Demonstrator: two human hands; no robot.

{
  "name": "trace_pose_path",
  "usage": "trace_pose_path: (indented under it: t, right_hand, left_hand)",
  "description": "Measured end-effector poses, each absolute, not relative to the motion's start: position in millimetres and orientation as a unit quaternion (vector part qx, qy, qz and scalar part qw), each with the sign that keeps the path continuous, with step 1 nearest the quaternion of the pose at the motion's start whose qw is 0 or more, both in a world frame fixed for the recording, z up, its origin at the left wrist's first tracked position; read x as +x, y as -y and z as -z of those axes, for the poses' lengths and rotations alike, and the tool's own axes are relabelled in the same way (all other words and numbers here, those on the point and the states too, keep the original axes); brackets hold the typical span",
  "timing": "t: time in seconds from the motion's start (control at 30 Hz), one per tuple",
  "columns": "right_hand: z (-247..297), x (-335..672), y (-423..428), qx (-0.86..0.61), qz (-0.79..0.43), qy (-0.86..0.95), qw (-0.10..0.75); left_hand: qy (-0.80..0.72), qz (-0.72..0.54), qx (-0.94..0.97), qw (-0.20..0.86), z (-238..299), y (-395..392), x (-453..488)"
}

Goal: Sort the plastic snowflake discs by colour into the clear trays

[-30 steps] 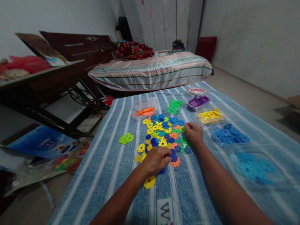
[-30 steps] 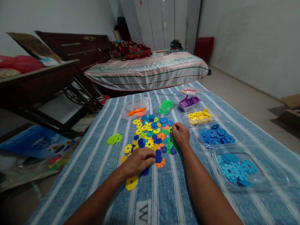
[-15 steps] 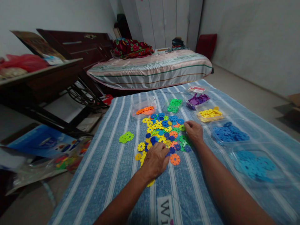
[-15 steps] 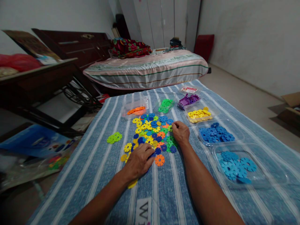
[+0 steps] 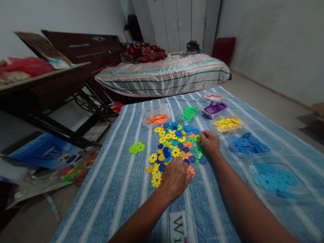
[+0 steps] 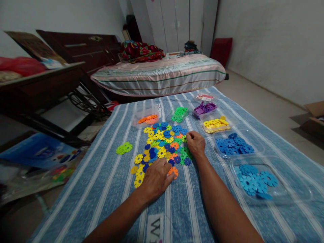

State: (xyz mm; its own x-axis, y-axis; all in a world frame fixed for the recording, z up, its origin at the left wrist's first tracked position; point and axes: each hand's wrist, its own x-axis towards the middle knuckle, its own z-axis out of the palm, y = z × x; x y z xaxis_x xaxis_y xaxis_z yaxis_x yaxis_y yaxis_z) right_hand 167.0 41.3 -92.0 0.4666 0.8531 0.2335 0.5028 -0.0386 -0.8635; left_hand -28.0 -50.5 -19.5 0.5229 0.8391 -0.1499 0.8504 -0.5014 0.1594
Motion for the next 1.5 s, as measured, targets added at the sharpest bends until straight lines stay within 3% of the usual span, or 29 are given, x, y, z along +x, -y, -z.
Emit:
trace_pose_path:
  t: [0.5, 0.67, 0.87, 1.17, 1.27, 1.37, 1.5]
  right_hand:
    - [89.7, 165.4, -40.1, -0.703, -0.179, 0.482, 0.492]
    - [90.5, 164.1, -39.4, -0.695, -0.189, 0.481, 0.5]
    - [91.6, 163.6, -39.9, -0.697, -0.184, 0.488, 0.492]
    - [89.8, 161.8, -40.3, -0.697, -0.193, 0.474, 0.501]
    - [90.5, 161.9, -40.1, -0.694, -0.193, 0.477, 0.503]
    - [91.0, 162.0, -40.3, -0.694, -0.192, 0.481, 0.5]
    - [90.1, 161.5, -41.0, -0.701, -0.189, 0.477, 0.495]
  left_hand:
    - [-0.516, -0.024, 0.829, 0.214, 25.0, 43.7, -28.2]
    - [-0.522, -0.048, 0.761, 0.382, 22.3, 35.5, -33.8]
    - [-0.538, -0.173, 0.587, 0.58, 17.1, 3.5, -54.1]
    - [-0.544, -0.56, 0.291, 0.552, -38.1, -108.8, -69.3]
    - [-0.567, -0.532, 0.279, 0.564, -31.8, -109.6, -64.2]
    - [-0.574, -0.447, 0.382, 0.57, -9.4, -88.0, -55.3]
    - [-0.53, -0.3, 0.665, 0.432, 16.9, -57.5, -40.8]
